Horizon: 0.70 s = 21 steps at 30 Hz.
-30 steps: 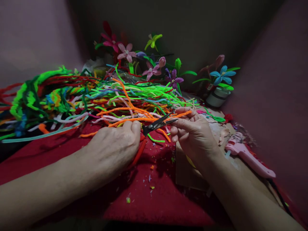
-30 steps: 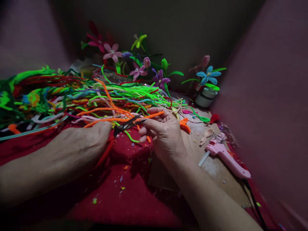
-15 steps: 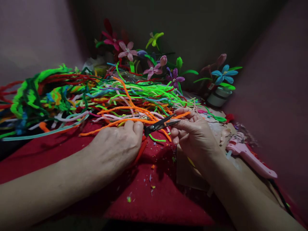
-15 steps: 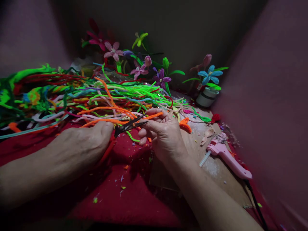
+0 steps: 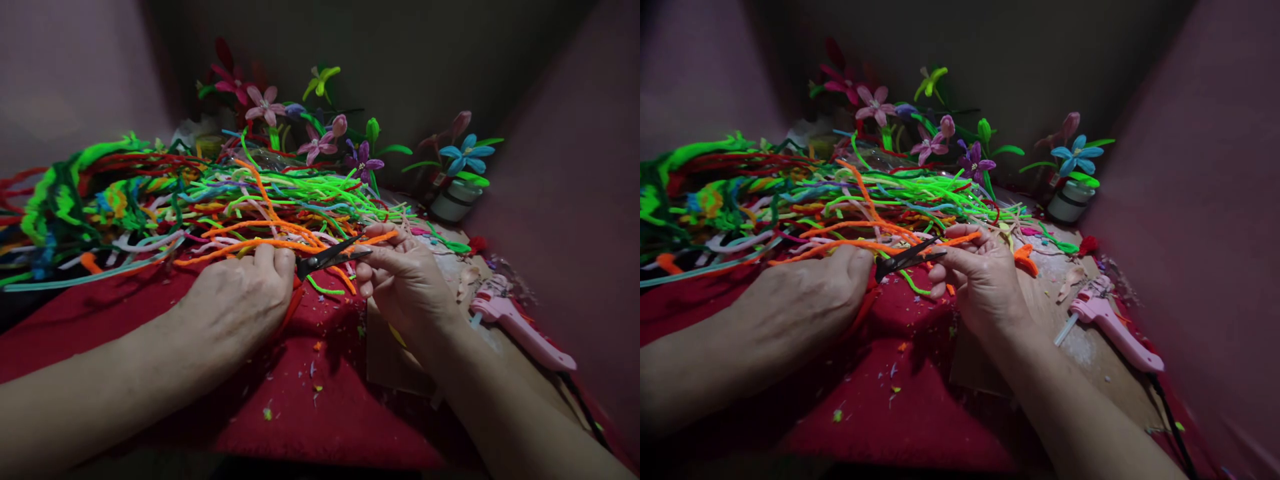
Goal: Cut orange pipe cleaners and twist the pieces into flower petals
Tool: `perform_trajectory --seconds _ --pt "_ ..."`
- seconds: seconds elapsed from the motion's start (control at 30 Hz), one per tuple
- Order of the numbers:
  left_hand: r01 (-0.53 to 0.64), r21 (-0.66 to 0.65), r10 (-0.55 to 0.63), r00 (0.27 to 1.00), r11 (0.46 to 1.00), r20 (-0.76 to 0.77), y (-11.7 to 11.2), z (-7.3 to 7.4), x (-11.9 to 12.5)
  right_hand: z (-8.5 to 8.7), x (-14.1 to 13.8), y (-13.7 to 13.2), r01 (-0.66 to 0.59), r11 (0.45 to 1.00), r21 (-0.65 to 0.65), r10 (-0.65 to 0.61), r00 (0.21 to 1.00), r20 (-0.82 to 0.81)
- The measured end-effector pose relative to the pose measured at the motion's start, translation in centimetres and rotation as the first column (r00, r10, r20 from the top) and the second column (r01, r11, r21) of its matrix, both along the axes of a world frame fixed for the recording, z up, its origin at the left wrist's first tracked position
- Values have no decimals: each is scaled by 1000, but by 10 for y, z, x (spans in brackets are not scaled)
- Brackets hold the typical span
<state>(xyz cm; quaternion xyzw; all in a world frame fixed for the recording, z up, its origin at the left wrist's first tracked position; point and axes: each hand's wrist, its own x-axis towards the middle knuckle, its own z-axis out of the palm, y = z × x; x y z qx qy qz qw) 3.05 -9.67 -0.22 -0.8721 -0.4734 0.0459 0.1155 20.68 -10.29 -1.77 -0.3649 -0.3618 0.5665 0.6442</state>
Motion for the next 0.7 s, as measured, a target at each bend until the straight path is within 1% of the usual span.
perform_trajectory --seconds 0.07,0.17,0.3,0.5,0.57,0.63,0.67,0.7 --pt "-15 0 15 999 1000 -49 1 -1 1 0 0 0 2 1000 -6 -2 1000 -1" --pt "-25 42 27 998 999 -53 2 -3 2 1 0 0 11 1000 -20 -11 1000 0" --pt "-25 57 29 996 998 -81 2 -5 2 2 -1 0 14 1000 -18 -14 1000 4" --pt "14 127 -4 997 992 -72 2 -6 1 0 1 0 -11 1000 -8 11 1000 -5" --pt "14 102 -7 998 995 -65 2 -7 0 0 1 0 -14 1000 -5 14 1000 3" --pt "21 48 -19 998 999 -54 2 -7 -1 -1 0 0 -15 1000 -5 15 1000 5" --pt "26 26 -25 999 999 -35 2 -8 -2 -1 0 -1 -17 1000 -7 17 1000 3" --pt "36 8 -36 999 999 15 2 -9 -3 -1 0 -1 -18 1000 -9 18 1000 0"
